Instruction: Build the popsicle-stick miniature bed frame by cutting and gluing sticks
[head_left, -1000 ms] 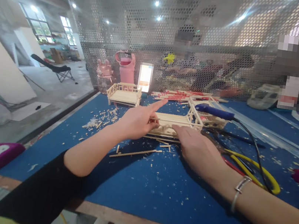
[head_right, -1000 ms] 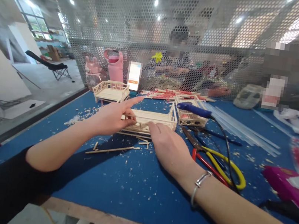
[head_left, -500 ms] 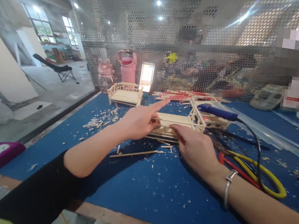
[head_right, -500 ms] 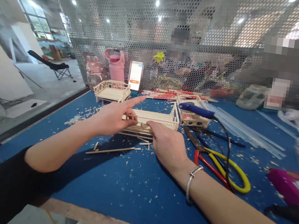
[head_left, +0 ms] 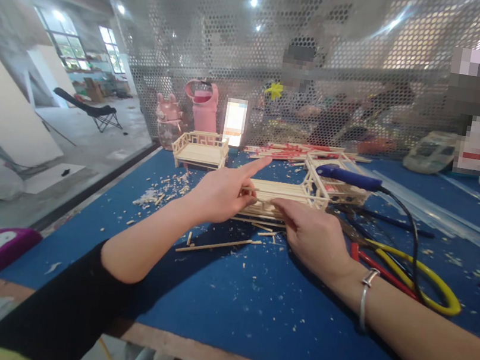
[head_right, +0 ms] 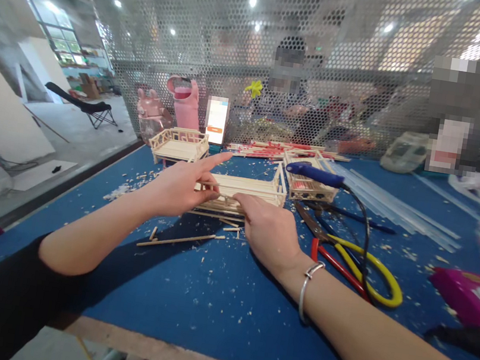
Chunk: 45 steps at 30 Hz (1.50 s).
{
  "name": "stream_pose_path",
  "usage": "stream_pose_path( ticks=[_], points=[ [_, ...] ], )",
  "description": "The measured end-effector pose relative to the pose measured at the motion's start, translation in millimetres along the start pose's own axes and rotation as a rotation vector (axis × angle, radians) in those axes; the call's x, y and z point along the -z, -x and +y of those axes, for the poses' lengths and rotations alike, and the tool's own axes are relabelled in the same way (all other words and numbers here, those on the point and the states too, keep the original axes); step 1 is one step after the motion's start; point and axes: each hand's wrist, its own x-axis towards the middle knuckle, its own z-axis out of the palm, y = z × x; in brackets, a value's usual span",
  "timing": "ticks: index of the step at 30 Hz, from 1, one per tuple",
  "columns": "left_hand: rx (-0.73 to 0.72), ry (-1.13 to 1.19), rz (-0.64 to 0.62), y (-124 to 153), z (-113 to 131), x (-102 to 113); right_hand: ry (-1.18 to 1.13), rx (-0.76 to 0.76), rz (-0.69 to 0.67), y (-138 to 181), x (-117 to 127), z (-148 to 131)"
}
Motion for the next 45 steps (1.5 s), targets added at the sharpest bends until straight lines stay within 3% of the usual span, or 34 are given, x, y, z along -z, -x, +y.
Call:
stream_pose_path(
  ticks=[11, 15, 45],
  points=[
    [0.019, 0.019, -0.003, -0.6, -1.5, -0.1, -0.104, -0.067, 0.072, 1.5, 14.8, 3.0],
    [0.019, 0.031, -0.008, -0.7, -0.9, 0.0, -0.137, -0.08, 0.029, 1.2, 20.3, 5.4],
    [0.001, -0.005, -0.005, -1.9, -1.4, -0.5, -0.156, -0.026, 0.077, -2.4, 6.5, 2.4]
  ],
)
